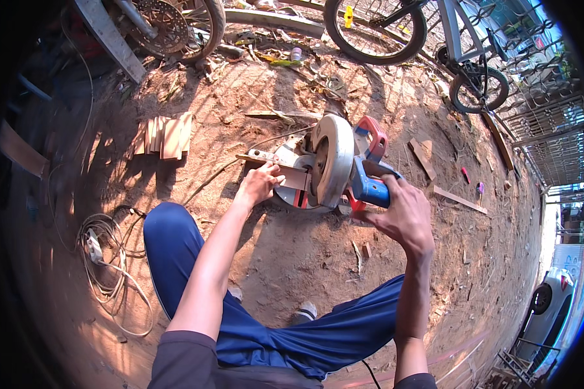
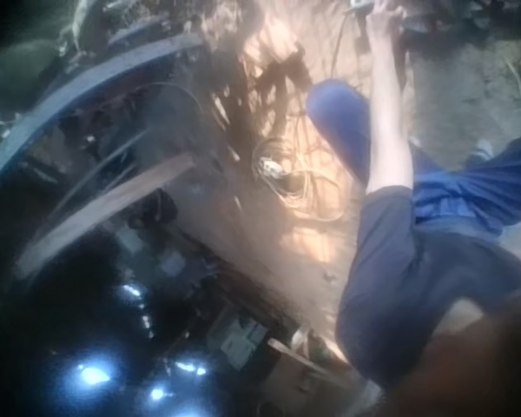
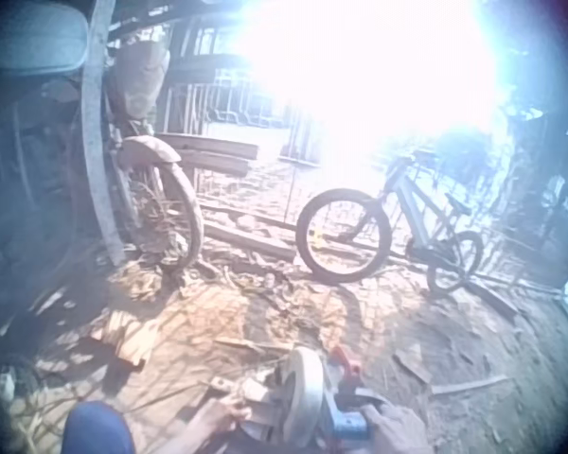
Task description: The person uses a miter saw to cut a small piece of wood, then picks up the cut pieces to check them.
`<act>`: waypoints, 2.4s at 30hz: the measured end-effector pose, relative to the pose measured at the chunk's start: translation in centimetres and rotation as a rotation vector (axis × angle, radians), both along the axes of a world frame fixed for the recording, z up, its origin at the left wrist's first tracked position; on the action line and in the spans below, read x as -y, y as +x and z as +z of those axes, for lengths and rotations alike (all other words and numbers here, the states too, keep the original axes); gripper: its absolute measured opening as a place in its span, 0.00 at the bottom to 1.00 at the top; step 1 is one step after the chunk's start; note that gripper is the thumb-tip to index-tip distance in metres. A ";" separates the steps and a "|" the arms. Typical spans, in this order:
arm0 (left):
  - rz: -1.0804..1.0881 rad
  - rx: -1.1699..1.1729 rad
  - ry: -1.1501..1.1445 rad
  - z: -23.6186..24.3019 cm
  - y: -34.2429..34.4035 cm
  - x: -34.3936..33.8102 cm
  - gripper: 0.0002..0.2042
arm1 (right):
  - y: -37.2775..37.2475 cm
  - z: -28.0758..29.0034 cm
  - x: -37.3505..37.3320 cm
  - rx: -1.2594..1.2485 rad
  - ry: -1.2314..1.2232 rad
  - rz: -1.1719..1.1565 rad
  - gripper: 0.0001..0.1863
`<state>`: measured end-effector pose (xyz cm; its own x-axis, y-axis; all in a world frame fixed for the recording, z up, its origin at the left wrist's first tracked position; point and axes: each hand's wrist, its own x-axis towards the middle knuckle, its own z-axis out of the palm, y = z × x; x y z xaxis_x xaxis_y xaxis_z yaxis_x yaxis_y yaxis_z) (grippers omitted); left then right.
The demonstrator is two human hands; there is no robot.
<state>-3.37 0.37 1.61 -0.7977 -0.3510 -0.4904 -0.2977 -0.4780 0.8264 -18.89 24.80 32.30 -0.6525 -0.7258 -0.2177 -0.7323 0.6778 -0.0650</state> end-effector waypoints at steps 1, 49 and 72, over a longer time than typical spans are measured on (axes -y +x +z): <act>-0.013 0.043 -0.104 -0.4 -0.1 -0.1 0.25 | -0.2 -0.3 0.1 -0.009 -0.036 0.038 0.43; -0.482 0.087 -1.466 -0.5 1.3 0.4 0.34 | 5.2 -16.2 -4.6 -0.190 -0.215 0.070 0.19; -0.661 0.057 -1.871 -2.6 1.2 1.3 0.28 | 4.8 -15.6 -4.6 -0.174 -0.248 0.070 0.17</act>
